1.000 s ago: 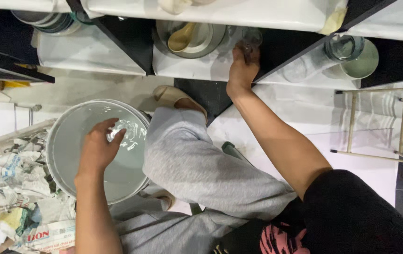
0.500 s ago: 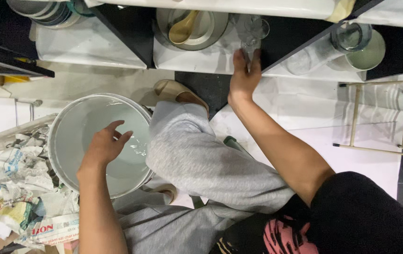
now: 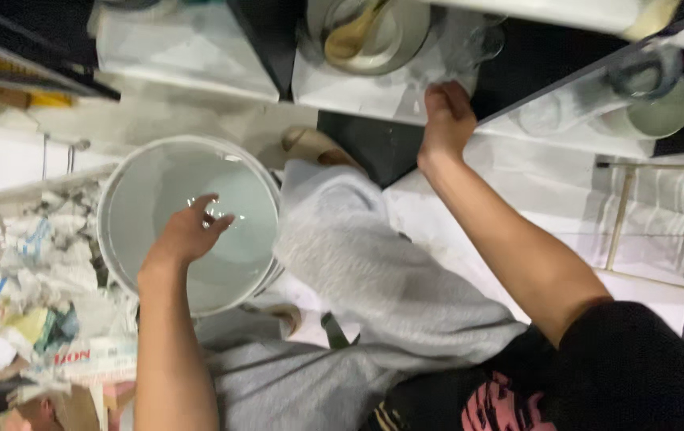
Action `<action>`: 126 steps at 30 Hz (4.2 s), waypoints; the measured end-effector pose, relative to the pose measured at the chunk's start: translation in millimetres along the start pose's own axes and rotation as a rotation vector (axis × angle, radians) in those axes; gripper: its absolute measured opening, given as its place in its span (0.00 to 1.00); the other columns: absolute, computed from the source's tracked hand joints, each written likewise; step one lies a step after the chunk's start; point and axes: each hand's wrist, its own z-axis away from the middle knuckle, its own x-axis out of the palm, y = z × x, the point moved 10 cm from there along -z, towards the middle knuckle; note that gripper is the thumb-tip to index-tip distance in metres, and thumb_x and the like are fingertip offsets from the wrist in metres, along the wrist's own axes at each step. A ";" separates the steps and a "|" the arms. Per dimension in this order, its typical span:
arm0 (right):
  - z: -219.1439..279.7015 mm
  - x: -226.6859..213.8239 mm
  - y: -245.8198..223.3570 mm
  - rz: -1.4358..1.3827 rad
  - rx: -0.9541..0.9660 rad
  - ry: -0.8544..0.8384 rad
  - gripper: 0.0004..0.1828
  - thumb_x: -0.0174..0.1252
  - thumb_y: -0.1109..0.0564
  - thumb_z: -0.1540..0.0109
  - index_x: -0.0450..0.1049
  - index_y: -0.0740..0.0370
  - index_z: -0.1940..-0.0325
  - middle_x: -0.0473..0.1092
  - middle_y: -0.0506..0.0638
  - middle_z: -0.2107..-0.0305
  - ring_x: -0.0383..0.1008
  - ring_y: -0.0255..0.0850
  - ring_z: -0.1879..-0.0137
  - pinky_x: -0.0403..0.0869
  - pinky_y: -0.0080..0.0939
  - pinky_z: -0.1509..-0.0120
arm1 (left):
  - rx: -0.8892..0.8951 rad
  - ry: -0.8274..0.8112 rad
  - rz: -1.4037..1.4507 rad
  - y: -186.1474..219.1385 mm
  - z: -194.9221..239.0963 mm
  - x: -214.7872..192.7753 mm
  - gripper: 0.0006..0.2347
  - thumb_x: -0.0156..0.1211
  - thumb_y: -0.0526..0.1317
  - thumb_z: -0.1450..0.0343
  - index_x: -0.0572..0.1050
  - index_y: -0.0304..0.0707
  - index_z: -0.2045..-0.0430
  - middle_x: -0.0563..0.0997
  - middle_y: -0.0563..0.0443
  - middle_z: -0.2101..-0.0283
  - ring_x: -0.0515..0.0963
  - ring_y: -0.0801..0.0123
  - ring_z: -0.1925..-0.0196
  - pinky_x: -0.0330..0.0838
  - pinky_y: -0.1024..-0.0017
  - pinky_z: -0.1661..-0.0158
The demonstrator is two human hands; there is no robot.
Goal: The person washes several small ceramic bowls and a glass by hand in a white bucket of water. They scrub the interior and exterior of each item, rinse them, and place them on a nearby shelf.
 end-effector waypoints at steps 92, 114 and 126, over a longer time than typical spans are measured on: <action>389.3 241.9 384.0 2.146 -0.519 -2.345 0.25 0.59 0.55 0.37 0.69 0.53 0.35 0.69 0.56 0.38 0.72 0.55 0.36 0.73 0.52 0.34 | -0.429 -0.291 0.460 -192.8 -123.6 225.8 0.18 0.58 0.42 0.32 0.80 0.41 0.48 0.80 0.45 0.41 0.80 0.51 0.40 0.75 0.52 0.44; 394.2 271.4 335.1 1.670 -0.847 -2.325 0.12 0.59 0.55 0.40 0.81 0.62 0.57 0.76 0.61 0.52 0.76 0.56 0.44 0.75 0.54 0.41 | -0.462 -0.141 0.537 -186.3 -109.1 200.3 0.19 0.65 0.40 0.34 0.76 0.46 0.48 0.73 0.39 0.40 0.74 0.51 0.37 0.72 0.57 0.42; 350.2 282.2 295.1 1.784 -0.326 -1.996 0.25 0.65 0.48 0.41 0.72 0.62 0.45 0.75 0.64 0.51 0.76 0.59 0.43 0.74 0.55 0.40 | -0.386 0.487 0.920 -214.0 -135.2 170.9 0.26 0.75 0.36 0.46 0.74 0.32 0.54 0.82 0.35 0.56 0.83 0.51 0.52 0.77 0.61 0.52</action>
